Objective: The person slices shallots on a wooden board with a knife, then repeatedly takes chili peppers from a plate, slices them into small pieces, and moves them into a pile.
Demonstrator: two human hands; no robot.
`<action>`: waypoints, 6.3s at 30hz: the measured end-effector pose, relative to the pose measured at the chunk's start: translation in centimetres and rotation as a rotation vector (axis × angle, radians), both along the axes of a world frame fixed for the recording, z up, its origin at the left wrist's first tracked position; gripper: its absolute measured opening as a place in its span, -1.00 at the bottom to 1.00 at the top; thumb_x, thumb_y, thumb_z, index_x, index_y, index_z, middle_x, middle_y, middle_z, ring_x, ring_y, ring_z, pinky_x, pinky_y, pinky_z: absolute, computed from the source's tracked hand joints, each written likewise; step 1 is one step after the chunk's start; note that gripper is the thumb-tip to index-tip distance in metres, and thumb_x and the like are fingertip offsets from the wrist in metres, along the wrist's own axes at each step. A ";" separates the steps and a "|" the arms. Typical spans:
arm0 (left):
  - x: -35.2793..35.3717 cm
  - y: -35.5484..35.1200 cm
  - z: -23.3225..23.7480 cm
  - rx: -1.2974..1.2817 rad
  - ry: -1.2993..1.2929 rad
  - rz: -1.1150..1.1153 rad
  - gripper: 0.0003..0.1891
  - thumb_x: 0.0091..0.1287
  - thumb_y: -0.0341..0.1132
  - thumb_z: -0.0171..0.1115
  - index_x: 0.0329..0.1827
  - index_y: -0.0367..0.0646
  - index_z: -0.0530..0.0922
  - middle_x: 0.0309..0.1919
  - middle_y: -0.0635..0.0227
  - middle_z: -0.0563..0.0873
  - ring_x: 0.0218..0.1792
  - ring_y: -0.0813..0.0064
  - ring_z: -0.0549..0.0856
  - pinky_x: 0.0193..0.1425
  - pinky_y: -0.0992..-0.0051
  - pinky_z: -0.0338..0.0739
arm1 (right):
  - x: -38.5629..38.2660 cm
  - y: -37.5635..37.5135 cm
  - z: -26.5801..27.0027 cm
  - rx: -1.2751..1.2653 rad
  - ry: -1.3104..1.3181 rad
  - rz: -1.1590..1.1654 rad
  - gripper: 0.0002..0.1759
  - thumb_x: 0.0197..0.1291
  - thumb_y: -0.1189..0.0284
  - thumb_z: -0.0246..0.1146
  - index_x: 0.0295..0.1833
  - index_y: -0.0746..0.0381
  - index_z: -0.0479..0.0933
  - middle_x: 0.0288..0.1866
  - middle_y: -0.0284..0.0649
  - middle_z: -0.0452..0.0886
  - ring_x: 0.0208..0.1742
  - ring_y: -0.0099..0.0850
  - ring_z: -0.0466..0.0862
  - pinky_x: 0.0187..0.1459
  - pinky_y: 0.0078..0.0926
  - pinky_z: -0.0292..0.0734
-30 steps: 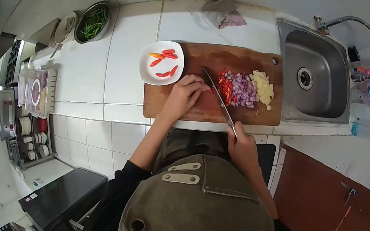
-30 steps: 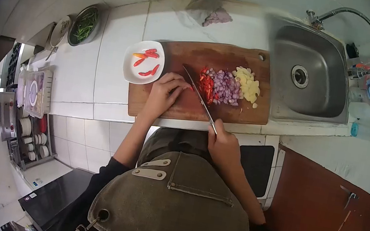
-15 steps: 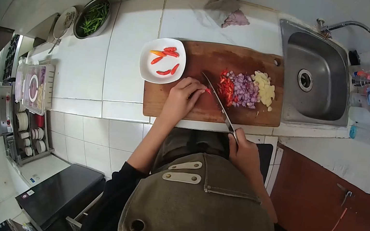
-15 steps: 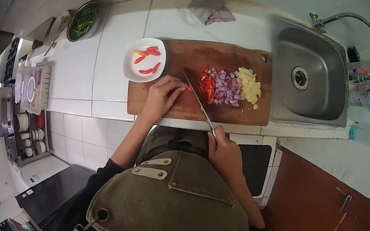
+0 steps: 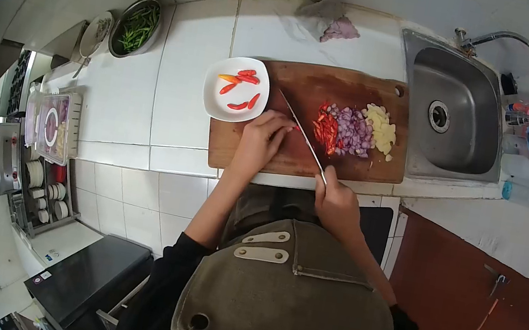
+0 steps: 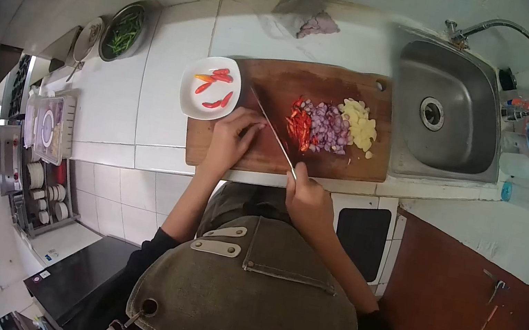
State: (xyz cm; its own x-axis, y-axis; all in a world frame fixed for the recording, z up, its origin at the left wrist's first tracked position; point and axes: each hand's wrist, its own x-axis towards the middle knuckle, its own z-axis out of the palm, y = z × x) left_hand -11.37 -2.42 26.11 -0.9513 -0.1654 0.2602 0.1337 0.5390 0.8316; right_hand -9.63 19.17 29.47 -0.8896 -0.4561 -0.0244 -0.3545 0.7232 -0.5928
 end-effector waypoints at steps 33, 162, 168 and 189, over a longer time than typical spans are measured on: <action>-0.5 0.6 0.3 -0.295 0.107 -0.132 -0.88 0.17 -0.44 0.43 -0.24 -0.14 0.74 -0.22 0.33 0.72 -0.13 0.24 0.64 0.01 0.29 0.56 | 1.0 3.3 1.2 -0.021 -0.207 -0.048 -0.74 0.45 0.28 0.14 -0.01 0.29 0.43 -0.58 0.09 0.56 -0.46 0.18 0.62 -0.40 0.11 0.48; 0.7 0.8 1.8 -0.408 -0.002 -0.050 -0.88 0.17 -0.39 0.41 -0.22 -0.04 0.76 -0.21 0.45 0.75 -0.15 0.32 0.66 0.01 0.30 0.45 | 1.0 3.7 0.1 -0.070 -0.243 -0.030 -0.73 0.49 0.26 0.11 -0.11 0.28 0.38 -0.55 0.09 0.58 -0.45 0.20 0.63 -0.41 0.14 0.47; 1.3 1.0 0.8 -0.404 0.074 -0.043 -0.89 0.17 -0.41 0.40 -0.25 -0.09 0.76 -0.20 0.42 0.72 -0.15 0.33 0.65 -0.06 0.31 0.50 | 1.5 3.5 0.5 -0.067 -0.158 -0.067 -0.77 0.46 0.35 0.16 -0.17 0.28 0.36 -0.57 0.03 0.53 -0.49 0.17 0.59 -0.46 0.05 0.37; 1.1 2.0 -0.4 -0.235 0.083 0.005 -0.86 0.20 -0.46 0.41 -0.18 -0.16 0.74 -0.21 0.33 0.72 -0.19 0.24 0.67 -0.04 0.28 0.54 | 1.8 3.4 1.6 0.118 -0.138 0.007 -0.74 0.46 0.28 0.13 -0.05 0.28 0.40 -0.65 0.05 0.53 -0.54 0.12 0.64 -0.47 0.07 0.52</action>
State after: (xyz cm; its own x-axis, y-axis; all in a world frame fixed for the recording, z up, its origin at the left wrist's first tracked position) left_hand -10.31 -0.44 25.75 -0.9243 -0.0959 0.3695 0.1933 0.7172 0.6696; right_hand -7.83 22.62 31.02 -0.8708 -0.4492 -0.1999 -0.2808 0.7882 -0.5475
